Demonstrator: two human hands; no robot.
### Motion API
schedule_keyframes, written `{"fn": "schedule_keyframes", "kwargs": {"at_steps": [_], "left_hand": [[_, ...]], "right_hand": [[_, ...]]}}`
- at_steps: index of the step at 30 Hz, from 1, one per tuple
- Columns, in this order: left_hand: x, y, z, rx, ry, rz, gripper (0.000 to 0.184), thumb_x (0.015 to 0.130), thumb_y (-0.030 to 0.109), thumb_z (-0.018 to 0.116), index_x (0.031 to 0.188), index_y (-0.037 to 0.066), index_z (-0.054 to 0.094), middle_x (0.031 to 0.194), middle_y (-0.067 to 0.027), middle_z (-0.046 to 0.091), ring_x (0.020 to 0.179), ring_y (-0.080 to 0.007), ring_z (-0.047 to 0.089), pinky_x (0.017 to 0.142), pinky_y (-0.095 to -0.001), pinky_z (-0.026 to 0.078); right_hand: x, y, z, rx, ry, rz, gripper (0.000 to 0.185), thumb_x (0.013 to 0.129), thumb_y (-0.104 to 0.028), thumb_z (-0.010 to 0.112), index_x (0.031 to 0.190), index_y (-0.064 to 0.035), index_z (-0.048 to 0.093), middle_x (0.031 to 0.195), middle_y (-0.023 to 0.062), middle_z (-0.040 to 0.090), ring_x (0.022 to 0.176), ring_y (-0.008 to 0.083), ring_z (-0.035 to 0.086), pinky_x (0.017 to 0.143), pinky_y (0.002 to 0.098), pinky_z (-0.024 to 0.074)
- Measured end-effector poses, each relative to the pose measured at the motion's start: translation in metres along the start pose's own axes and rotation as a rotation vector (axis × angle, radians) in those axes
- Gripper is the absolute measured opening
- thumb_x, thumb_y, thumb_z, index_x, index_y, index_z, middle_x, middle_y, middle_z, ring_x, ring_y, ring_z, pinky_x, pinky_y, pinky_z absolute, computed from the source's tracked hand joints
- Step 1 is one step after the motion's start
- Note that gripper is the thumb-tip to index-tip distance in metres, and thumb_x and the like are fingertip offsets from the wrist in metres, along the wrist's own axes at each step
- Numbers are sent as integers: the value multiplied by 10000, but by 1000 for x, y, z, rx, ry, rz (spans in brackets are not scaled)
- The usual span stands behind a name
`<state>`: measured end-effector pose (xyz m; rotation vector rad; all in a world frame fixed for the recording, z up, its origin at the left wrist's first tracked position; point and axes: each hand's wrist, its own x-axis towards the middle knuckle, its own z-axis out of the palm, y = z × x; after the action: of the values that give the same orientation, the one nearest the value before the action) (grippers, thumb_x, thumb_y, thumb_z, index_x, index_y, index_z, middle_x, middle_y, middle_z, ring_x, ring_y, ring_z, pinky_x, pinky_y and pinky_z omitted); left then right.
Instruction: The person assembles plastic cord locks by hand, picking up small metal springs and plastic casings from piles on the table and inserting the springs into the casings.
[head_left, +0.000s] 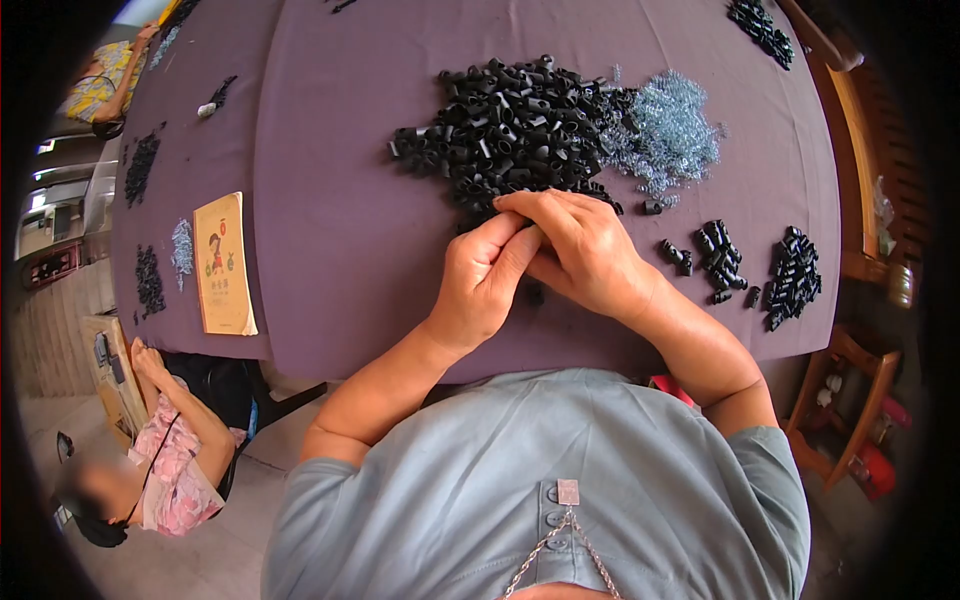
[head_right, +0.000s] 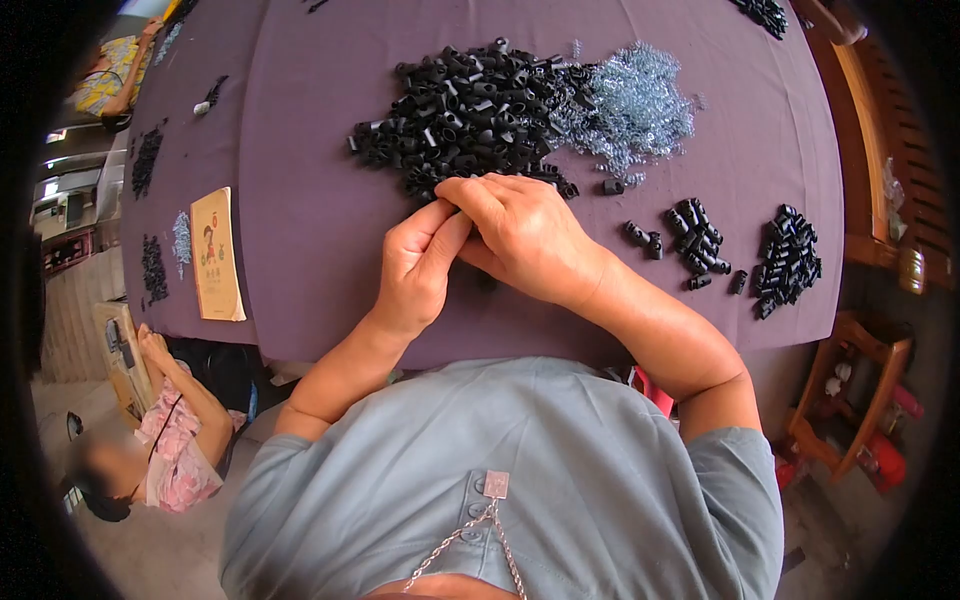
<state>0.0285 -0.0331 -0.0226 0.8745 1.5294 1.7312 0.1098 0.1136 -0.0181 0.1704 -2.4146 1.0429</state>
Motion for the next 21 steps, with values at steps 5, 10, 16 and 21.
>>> {"fn": "schedule_keyframes", "kwargs": {"at_steps": [5, 10, 16, 21], "left_hand": [[2, 5, 7, -163, 49, -50, 220, 1045, 114, 504, 1092, -46, 649, 925, -30, 673, 858, -66, 593, 762, -221, 490], [3, 7, 2, -171, 47, -80, 228, 1043, 118, 504, 1112, -48, 644, 946, -36, 675, 877, -79, 603, 790, -229, 499], [3, 7, 4, -107, 36, -70, 244, 1044, 140, 518, 1157, -46, 629, 966, -34, 666, 889, -72, 584, 790, -231, 494], [3, 5, -1, -89, -28, -82, 257, 1047, 141, 523, 1193, -50, 614, 986, -31, 660, 911, -68, 572, 803, -233, 494]], "right_hand": [[3, -2, -1, 3, 43, -27, 546, 651, -7, 767, 1169, 39, 600, 951, 150, 670, 807, 303, 669, 713, 387, 549], [5, -6, -4, -22, 9, 35, 552, 660, -47, 791, 1173, 19, 597, 961, 143, 677, 844, 310, 673, 730, 389, 559], [7, -6, -10, -49, -14, 40, 551, 658, -56, 795, 1166, 20, 594, 952, 143, 677, 846, 316, 675, 736, 400, 564], [6, -3, -10, -51, -3, 23, 569, 659, -38, 779, 1189, 33, 582, 947, 140, 675, 824, 307, 669, 723, 392, 554]]}}
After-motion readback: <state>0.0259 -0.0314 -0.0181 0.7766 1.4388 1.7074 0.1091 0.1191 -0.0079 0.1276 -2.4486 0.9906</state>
